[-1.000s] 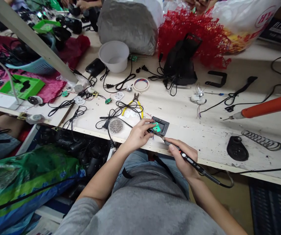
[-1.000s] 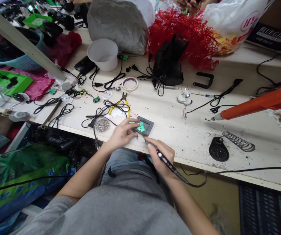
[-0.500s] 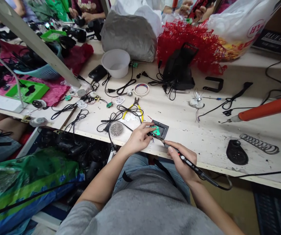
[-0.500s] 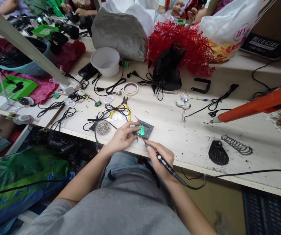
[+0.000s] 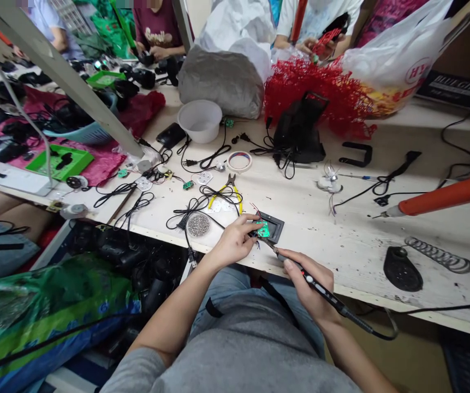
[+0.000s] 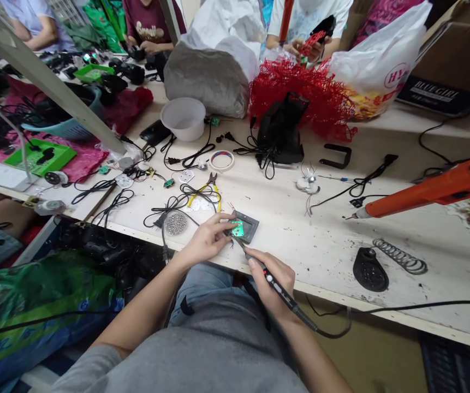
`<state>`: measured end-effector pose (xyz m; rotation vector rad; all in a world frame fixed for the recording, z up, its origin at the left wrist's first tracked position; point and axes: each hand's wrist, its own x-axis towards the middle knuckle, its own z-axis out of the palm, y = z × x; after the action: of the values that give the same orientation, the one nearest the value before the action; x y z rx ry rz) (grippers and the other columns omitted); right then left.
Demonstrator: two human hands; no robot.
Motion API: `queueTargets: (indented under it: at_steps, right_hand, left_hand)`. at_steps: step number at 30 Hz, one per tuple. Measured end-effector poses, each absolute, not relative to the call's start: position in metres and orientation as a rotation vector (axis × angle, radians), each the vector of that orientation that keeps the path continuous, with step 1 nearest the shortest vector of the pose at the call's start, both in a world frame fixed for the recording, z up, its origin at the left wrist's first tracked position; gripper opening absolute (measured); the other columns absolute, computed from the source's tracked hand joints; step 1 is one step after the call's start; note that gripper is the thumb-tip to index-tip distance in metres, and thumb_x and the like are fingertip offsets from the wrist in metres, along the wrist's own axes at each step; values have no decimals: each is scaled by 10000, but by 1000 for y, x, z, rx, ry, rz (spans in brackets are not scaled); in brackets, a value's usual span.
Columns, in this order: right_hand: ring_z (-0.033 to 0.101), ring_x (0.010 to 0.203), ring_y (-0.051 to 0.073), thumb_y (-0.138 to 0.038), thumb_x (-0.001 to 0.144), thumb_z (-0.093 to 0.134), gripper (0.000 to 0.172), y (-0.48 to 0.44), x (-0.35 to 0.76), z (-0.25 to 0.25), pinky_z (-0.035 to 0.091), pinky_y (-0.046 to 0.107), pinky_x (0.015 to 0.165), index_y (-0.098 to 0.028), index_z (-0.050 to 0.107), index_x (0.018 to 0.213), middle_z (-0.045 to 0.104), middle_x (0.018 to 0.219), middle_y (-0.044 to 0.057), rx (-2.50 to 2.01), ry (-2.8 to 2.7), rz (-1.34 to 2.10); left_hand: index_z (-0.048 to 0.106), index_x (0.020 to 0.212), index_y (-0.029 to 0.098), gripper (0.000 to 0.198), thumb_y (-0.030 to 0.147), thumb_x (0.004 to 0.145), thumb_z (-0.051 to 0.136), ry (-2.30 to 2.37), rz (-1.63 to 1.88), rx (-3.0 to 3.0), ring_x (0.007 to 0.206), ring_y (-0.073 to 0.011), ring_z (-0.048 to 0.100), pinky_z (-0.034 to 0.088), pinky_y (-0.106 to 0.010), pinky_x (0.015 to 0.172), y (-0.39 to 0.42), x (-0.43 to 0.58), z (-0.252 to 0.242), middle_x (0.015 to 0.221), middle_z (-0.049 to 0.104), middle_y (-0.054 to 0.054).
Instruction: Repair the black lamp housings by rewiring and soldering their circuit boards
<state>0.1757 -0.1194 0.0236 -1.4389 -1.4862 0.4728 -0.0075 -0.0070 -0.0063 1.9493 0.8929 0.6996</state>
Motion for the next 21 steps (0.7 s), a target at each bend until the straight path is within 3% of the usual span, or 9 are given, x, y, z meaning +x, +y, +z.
queueTargets:
  at_steps: [9, 13, 17, 21]
  right_hand:
    - [751, 754, 158, -157, 919, 590, 172, -125, 178, 26, 597, 236, 675, -205, 732, 1003, 791, 889, 40, -1352, -1598, 350]
    - [726, 684, 138, -137, 917, 589, 219, -138, 195, 31, 584, 238, 642, -221, 724, 1068, 784, 908, 30, -1370, -1617, 307]
    - [683, 585, 129, -177, 914, 602, 207, -160, 219, 34, 550, 250, 562, -238, 751, 1044, 777, 856, 13, -1483, -1493, 234]
    - [612, 512, 113, -245, 910, 614, 183, -186, 254, 46, 501, 262, 522, -225, 765, 1012, 699, 670, -22, -1686, -1113, 15]
  left_hand:
    - [664, 1256, 230, 534, 24, 779, 542, 895, 653, 2033, 945, -178, 682, 598, -297, 763, -8, -9, -2, 1388, 558, -95]
    - [626, 1310, 234, 619, 9, 742, 528, 865, 572, 2051, 842, -148, 676, 585, -279, 706, -6, -13, 1, 1426, 529, -94]
    - [604, 1337, 259, 679, -18, 724, 505, 855, 563, 2118, 1001, -187, 664, 585, -293, 784, -3, -16, -2, 1431, 512, -89]
    - [582, 1364, 290, 637, 44, 777, 559, 839, 542, 2141, 757, -119, 649, 598, -324, 781, 0, -17, -6, 1449, 479, -91]
